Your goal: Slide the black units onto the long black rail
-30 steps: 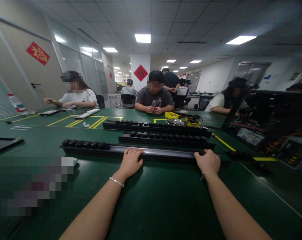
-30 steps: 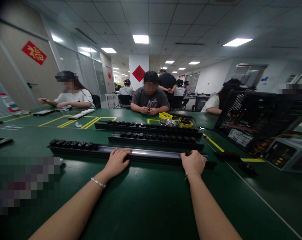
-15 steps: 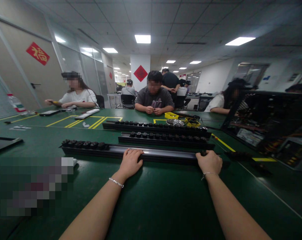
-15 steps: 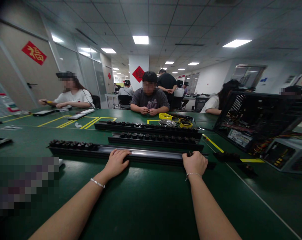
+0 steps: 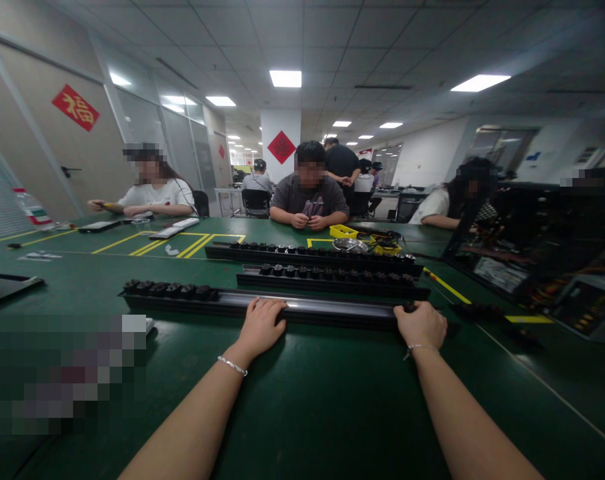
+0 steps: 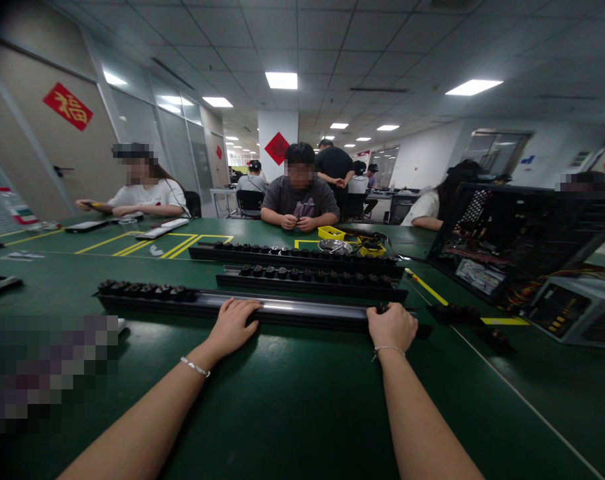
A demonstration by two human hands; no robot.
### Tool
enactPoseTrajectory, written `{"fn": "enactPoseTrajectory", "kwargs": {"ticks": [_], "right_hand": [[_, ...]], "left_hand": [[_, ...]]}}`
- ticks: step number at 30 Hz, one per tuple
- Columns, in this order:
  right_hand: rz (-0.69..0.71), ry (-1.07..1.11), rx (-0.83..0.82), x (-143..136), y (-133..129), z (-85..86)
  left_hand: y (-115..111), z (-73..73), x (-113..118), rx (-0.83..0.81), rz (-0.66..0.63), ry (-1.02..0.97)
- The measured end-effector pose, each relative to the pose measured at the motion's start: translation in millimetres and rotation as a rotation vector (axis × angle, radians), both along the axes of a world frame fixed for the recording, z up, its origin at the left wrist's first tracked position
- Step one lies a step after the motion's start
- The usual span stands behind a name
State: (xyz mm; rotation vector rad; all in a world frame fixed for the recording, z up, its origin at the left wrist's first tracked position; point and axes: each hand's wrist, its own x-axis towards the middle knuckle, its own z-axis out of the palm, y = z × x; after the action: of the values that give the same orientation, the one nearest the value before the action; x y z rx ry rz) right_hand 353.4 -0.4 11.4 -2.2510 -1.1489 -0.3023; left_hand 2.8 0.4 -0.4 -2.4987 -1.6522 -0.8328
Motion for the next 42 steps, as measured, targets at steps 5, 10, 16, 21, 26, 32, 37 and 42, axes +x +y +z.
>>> {"fn": "enactPoseTrajectory", "kwargs": {"ticks": [5,10,16,21,26,32,37,42], "right_hand": [[-0.009,0.026,0.0,1,-1,1.1],[-0.039,0.034,0.005,3,-1,2.1],[-0.05,0.077,-0.004,8,-1,2.4],[-0.046,0.078,0.012,12,-2,0.9],[-0.068,0.089,0.034,19,-1,-1.6],[-0.094,0.091,0.053,27,-1,-4.0],[-0.102,0.079,0.047,28,-3,-2.3],[-0.109,0.106,0.027,28,-3,0.8]], "left_hand": [[0,-2.0,0,0.011,0.001,0.0],[1,-2.3,0,0.013,0.002,-0.005],[1,-1.4,-1,0.002,0.002,-0.007],[0,-1.2,-1,-0.006,0.004,-0.003],[-1,0.2,-1,-0.009,0.002,-0.001],[-1,0.8,-1,-0.011,0.006,0.0],[1,-1.9,-1,0.0,0.001,0.006],[1,-1.8,-2,-0.004,0.003,0.007]]}}
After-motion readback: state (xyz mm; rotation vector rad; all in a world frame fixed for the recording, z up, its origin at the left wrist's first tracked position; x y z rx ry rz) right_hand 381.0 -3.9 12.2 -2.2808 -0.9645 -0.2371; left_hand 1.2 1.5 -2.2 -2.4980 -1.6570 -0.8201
